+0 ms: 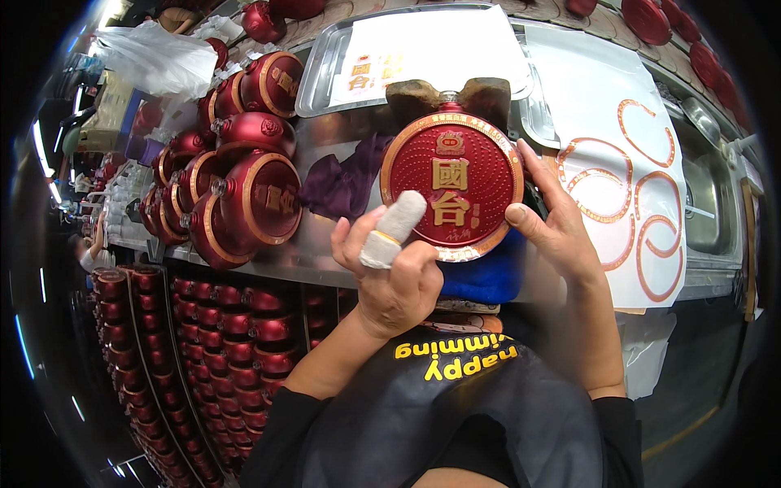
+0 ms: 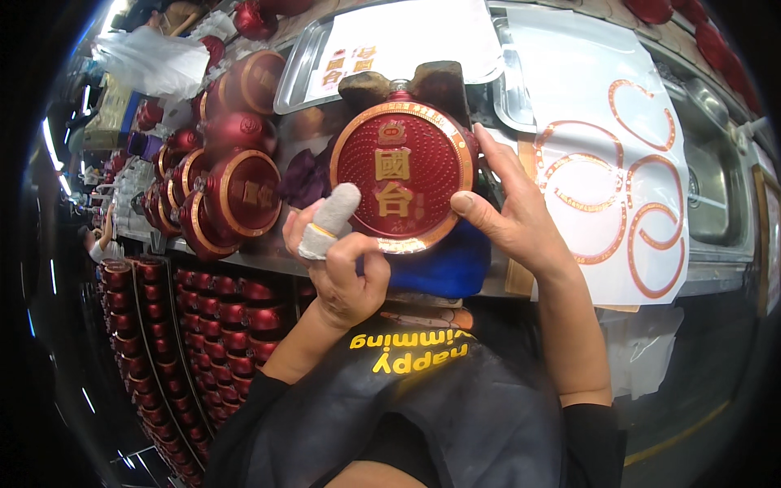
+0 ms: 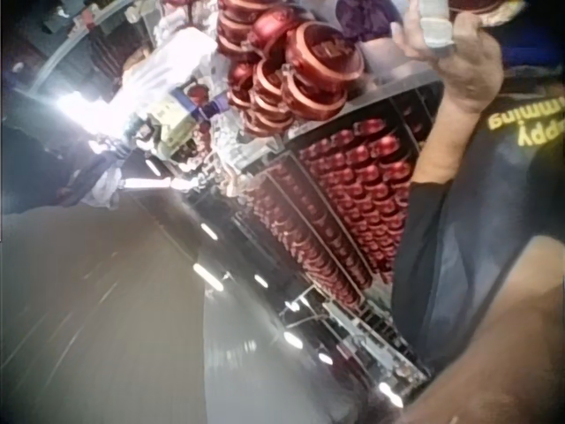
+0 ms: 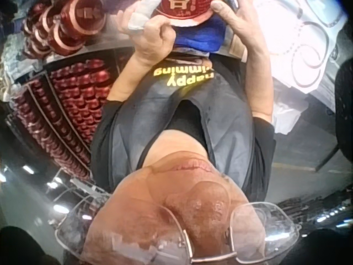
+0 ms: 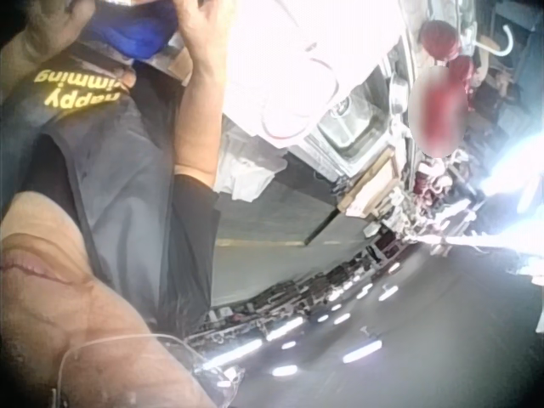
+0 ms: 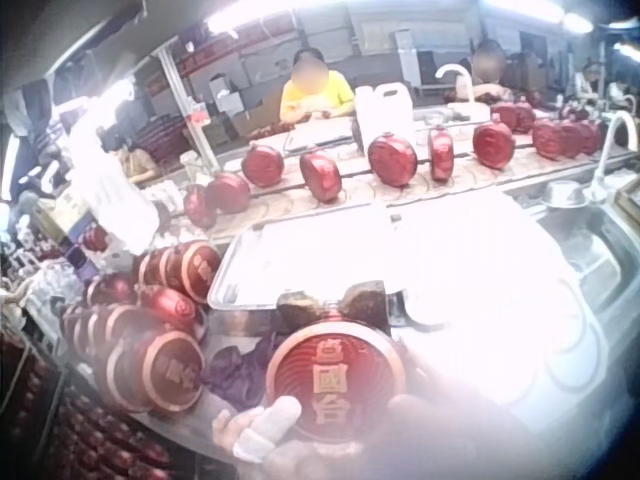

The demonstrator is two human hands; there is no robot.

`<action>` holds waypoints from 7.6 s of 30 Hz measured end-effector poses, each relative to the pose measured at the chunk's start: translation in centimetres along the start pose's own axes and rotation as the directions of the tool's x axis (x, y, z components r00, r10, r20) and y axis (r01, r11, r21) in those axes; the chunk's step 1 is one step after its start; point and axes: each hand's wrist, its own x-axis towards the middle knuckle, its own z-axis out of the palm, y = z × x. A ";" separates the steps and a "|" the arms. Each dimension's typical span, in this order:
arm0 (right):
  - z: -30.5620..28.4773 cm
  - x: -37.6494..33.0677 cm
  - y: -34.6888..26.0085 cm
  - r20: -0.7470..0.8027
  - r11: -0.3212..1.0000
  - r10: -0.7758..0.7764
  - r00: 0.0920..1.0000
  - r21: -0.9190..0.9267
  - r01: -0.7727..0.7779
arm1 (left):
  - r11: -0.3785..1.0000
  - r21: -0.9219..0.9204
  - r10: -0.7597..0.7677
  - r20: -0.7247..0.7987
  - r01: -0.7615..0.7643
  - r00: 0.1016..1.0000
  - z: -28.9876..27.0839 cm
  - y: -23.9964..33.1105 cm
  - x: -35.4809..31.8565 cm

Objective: The person applies gold decorative stickers to the bottom of red spherical ornaments. They pick up each ornament, place a sticker on the base, smooth it with a green tool, and set the ornament aside. The process is repeated for multiple ornaments.

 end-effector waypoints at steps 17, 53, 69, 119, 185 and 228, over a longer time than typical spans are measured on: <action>1.9 -1.5 -1.3 -0.089 0.960 -0.077 0.993 -0.274 0.050 | 0.791 -0.463 -0.366 0.166 0.400 0.916 -0.4 -2.1 -1.2; 2.3 -2.2 -0.7 -0.098 0.983 -0.007 0.995 -0.185 -0.011 | 0.607 -0.629 -0.496 0.179 0.486 0.850 1.9 -1.6 -2.0; 2.5 -2.1 -1.2 -0.100 0.987 0.047 0.994 -0.148 -0.061 | 0.652 -0.590 -0.403 0.263 0.476 0.877 1.9 -2.1 -1.9; 2.6 -2.3 -0.9 -0.103 0.983 0.038 0.994 -0.177 -0.056 | 0.622 -0.618 -0.370 0.309 0.481 0.876 2.8 -2.6 -2.1; 3.9 -2.3 -1.6 -0.166 0.969 0.091 0.982 -0.214 -0.126 | 0.578 -0.594 -0.378 0.412 0.559 0.829 2.5 -2.5 -1.9; 3.6 -2.5 -1.8 -0.118 0.974 0.129 0.985 -0.169 -0.148 | 0.373 -0.778 -0.472 0.310 0.506 0.825 3.4 -3.7 -3.2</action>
